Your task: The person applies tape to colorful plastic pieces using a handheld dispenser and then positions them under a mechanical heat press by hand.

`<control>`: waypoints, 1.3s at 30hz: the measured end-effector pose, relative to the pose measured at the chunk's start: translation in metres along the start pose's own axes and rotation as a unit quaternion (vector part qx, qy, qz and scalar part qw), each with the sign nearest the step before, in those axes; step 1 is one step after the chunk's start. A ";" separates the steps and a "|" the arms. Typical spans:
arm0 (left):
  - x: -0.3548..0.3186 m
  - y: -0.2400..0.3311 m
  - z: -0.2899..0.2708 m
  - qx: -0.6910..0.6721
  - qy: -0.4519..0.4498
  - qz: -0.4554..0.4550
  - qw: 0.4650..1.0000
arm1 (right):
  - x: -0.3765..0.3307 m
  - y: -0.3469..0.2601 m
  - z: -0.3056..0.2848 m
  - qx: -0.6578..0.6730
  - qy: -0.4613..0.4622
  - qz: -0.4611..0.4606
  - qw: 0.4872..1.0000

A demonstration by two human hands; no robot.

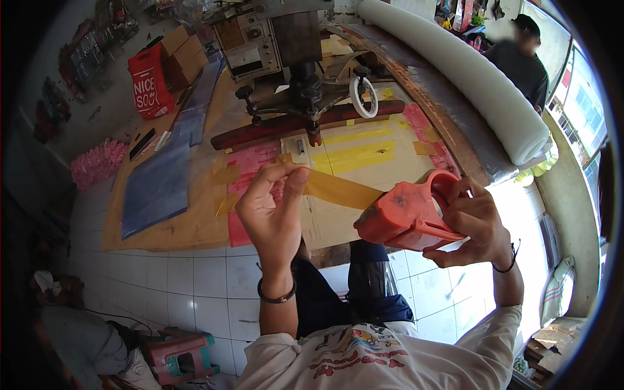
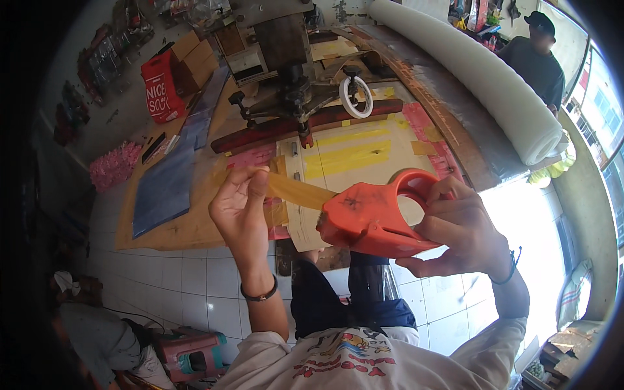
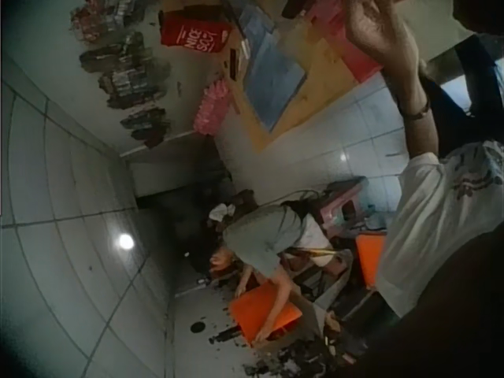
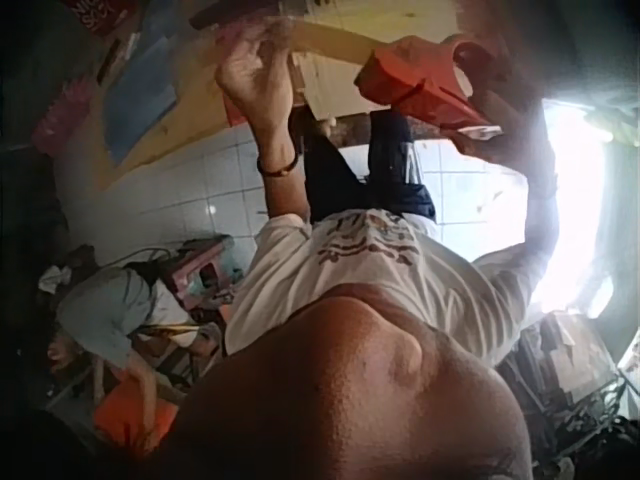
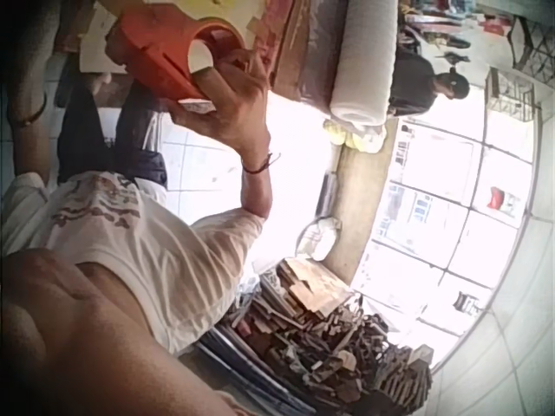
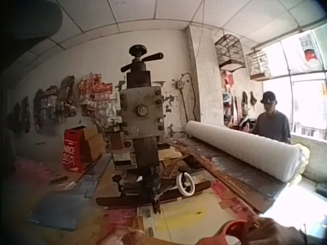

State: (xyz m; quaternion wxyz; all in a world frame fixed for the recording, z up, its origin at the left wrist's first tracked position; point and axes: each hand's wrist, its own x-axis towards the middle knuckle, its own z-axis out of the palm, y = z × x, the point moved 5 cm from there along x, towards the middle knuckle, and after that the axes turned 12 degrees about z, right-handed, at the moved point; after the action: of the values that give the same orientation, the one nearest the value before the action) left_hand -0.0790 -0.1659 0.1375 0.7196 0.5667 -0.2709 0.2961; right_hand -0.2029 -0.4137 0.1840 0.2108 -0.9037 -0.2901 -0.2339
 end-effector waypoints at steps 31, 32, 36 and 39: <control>0.004 0.012 -0.035 0.172 0.327 0.164 0.915 | 0.164 -0.090 0.098 -0.247 0.216 -0.115 0.938; 0.005 0.012 -0.037 0.169 0.320 0.166 0.917 | 0.170 -0.095 0.104 -0.249 0.220 -0.109 0.937; 0.008 0.017 -0.065 0.148 0.391 0.168 0.893 | 0.195 -0.119 0.141 -0.190 0.206 -0.146 0.949; 0.005 0.013 -0.097 0.168 0.414 0.208 0.870 | 0.207 -0.119 0.155 -0.161 0.229 -0.180 0.943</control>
State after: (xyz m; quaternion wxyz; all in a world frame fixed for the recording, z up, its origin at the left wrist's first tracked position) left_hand -0.0799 -0.0684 0.1292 0.5815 0.4354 -0.0060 0.6872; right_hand -0.0811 -0.1577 0.2018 0.0778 -0.7803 -0.3499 -0.5125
